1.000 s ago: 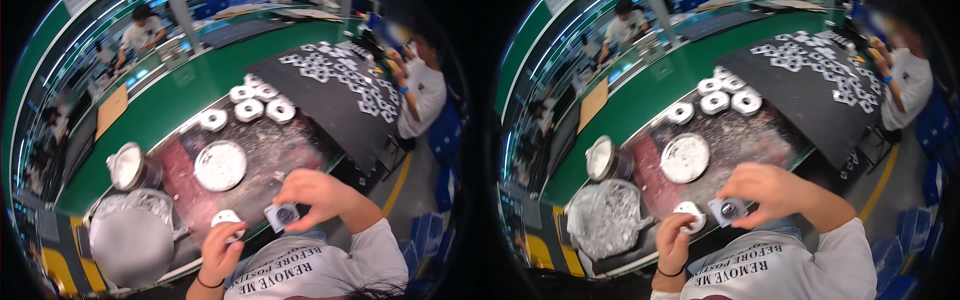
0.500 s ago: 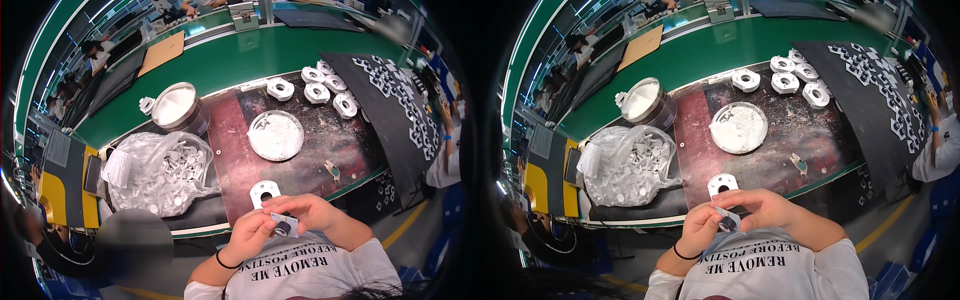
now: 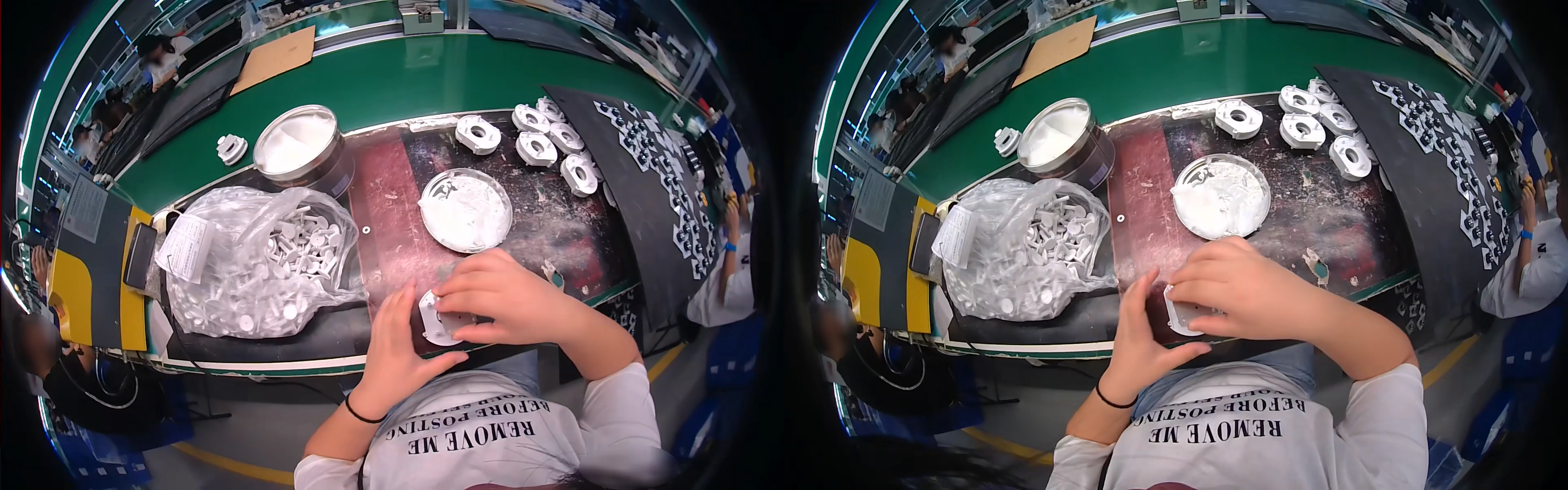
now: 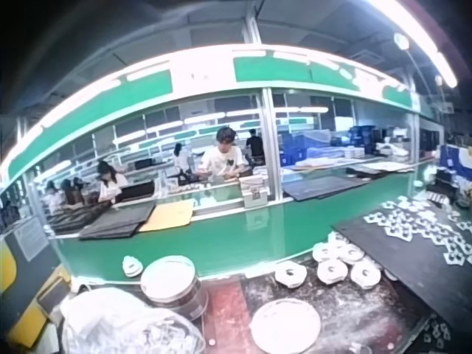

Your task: The person assembles small white plastic components by hand at a factory workstation. They repeatedly pick up a base part, apply a white substance from a metal tin to a small cylindrical piece, and insert it into the base. The assembled units are placed on a black tray to the right.

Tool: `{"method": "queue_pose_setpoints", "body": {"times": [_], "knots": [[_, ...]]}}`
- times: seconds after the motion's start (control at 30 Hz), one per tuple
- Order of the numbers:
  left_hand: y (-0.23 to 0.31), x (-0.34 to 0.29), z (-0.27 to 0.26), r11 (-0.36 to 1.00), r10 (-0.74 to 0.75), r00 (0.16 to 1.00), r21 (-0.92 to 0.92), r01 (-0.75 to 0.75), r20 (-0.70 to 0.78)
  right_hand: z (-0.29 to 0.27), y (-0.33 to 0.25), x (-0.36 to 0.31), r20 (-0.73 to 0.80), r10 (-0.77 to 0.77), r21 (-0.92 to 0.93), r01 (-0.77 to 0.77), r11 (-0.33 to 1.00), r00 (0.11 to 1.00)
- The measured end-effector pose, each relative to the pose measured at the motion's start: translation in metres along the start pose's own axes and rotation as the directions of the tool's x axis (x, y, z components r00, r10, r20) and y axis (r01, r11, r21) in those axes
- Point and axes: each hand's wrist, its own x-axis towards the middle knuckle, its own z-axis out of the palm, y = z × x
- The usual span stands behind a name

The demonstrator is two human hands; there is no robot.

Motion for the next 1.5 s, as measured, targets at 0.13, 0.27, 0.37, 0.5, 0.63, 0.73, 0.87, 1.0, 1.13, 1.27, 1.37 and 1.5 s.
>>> {"method": "queue_pose_setpoints", "body": {"times": [0.13, 0.27, 0.37, 0.5, 0.63, 0.73, 0.87, 1.0, 1.13, 1.27, 1.37, 1.5], "knots": [[-0.013, -0.003, 0.009, 0.999, 0.024, 0.999, -0.023, -0.023, 0.04, 0.003, -0.001, 0.008, 0.097, -0.077, -0.153, 0.091, 0.984, 0.992], [-0.014, -0.003, 0.009, 1.0, 0.012, 0.998, -0.014, -0.011, 0.055, 0.008, 0.003, 0.009, 0.134, -0.081, -0.219, 0.109, 0.97, 0.988], [-0.015, -0.003, 0.009, 1.0, 0.014, 0.999, -0.007, -0.014, 0.044, 0.009, 0.003, 0.009, 0.124, -0.049, -0.22, 0.076, 0.973, 0.991], [-0.01, 0.0, 0.008, 1.0, 0.009, 0.999, 0.026, -0.01, 0.036, 0.01, 0.004, 0.006, 0.109, -0.025, -0.224, 0.049, 0.973, 0.994], [-0.01, 0.0, 0.007, 0.999, 0.005, 0.999, 0.039, -0.006, 0.035, 0.014, 0.007, 0.005, 0.092, -0.023, -0.193, 0.041, 0.98, 0.995], [-0.012, -0.001, 0.008, 1.0, 0.015, 1.0, 0.017, -0.015, 0.021, 0.014, 0.007, 0.004, 0.1, -0.017, -0.182, 0.035, 0.983, 0.995], [-0.017, -0.005, 0.013, 1.0, 0.012, 1.0, -0.025, -0.012, 0.004, 0.018, 0.007, -0.002, 0.082, 0.016, -0.199, 0.0, 0.98, 0.996], [-0.018, -0.003, 0.014, 0.999, 0.022, 1.0, -0.031, -0.022, 0.003, 0.02, 0.004, -0.007, 0.043, 0.051, -0.16, -0.043, 0.986, 0.998], [-0.005, 0.0, -0.003, 0.997, -0.004, 1.0, 0.071, 0.005, -0.017, 0.007, -0.002, -0.017, -0.115, 0.081, -0.032, -0.085, 0.996, 0.99], [-0.019, 0.031, -0.055, 0.8, 0.034, 0.999, 0.6, -0.008, -0.032, 0.002, 0.007, -0.054, -0.315, 0.157, 0.064, -0.144, 0.987, 0.936], [-0.045, 0.057, -0.079, 0.691, 0.053, 0.998, 0.722, -0.027, -0.014, 0.004, 0.004, -0.065, -0.311, 0.174, 0.092, -0.153, 0.984, 0.934], [-0.08, 0.069, -0.078, 0.641, -0.003, 1.0, 0.768, -0.005, 0.009, 0.008, 0.002, -0.07, -0.357, 0.198, 0.115, -0.168, 0.979, 0.913]]}}
